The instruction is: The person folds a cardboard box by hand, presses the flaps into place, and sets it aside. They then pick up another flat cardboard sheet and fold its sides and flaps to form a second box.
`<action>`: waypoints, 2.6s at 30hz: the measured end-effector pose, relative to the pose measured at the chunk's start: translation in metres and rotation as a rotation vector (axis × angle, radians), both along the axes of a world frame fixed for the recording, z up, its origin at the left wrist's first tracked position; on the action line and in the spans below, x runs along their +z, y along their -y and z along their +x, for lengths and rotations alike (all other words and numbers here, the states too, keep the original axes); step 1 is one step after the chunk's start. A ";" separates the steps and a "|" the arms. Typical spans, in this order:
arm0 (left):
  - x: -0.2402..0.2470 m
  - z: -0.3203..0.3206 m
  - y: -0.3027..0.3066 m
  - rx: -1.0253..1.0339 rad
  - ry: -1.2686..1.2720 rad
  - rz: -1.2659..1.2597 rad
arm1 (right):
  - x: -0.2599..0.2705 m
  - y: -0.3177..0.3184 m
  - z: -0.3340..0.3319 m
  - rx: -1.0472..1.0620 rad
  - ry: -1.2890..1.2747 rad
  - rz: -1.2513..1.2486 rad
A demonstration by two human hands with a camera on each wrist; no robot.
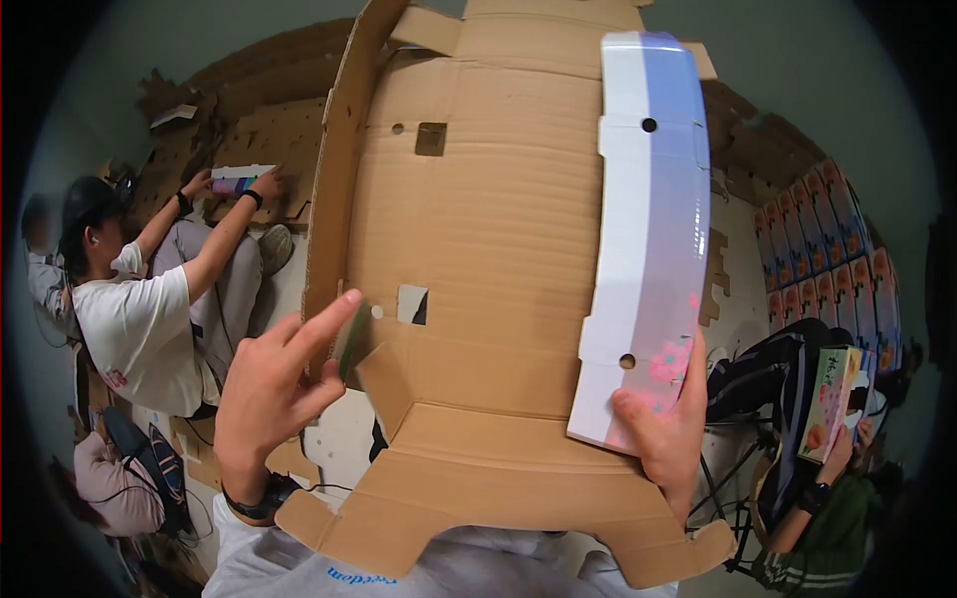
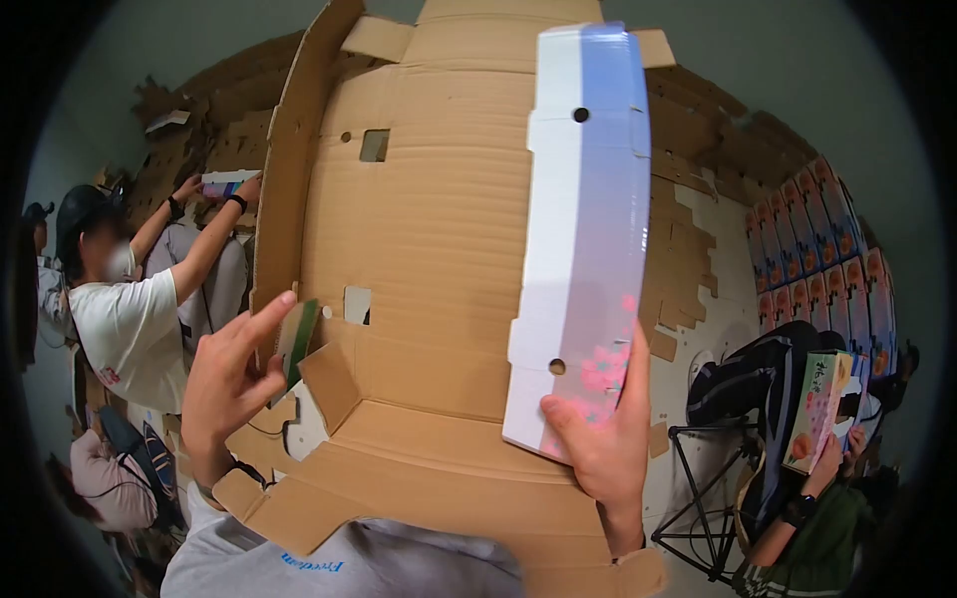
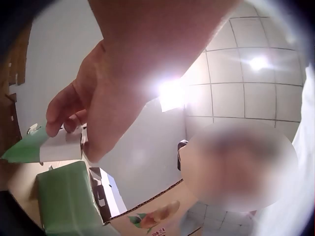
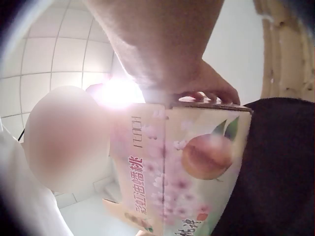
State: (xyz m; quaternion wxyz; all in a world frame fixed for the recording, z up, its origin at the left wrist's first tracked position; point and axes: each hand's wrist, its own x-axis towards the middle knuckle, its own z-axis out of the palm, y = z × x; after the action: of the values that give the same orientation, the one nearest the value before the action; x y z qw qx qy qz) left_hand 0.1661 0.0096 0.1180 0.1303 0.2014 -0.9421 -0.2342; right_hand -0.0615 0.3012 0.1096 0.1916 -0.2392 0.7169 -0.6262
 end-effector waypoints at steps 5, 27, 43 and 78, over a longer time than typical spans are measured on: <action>0.004 0.017 0.019 -0.179 -0.161 -0.031 | -0.001 0.010 -0.002 -0.005 0.006 -0.052; -0.134 0.074 0.022 0.202 -0.726 1.017 | -0.013 -0.020 -0.008 -0.161 0.051 -0.056; -0.134 0.018 0.020 0.206 -0.827 1.171 | -0.015 -0.018 -0.001 -0.251 0.061 -0.094; 0.015 -0.024 -0.034 -0.722 0.140 -0.018 | 0.001 -0.010 -0.013 -0.183 0.194 -0.129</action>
State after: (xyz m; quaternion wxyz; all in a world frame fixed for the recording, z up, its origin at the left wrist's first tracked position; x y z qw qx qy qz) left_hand 0.1424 0.0440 0.1330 -0.0237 -0.1299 -0.9612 -0.2424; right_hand -0.0743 0.3112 0.1109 0.1865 -0.1229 0.6721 -0.7059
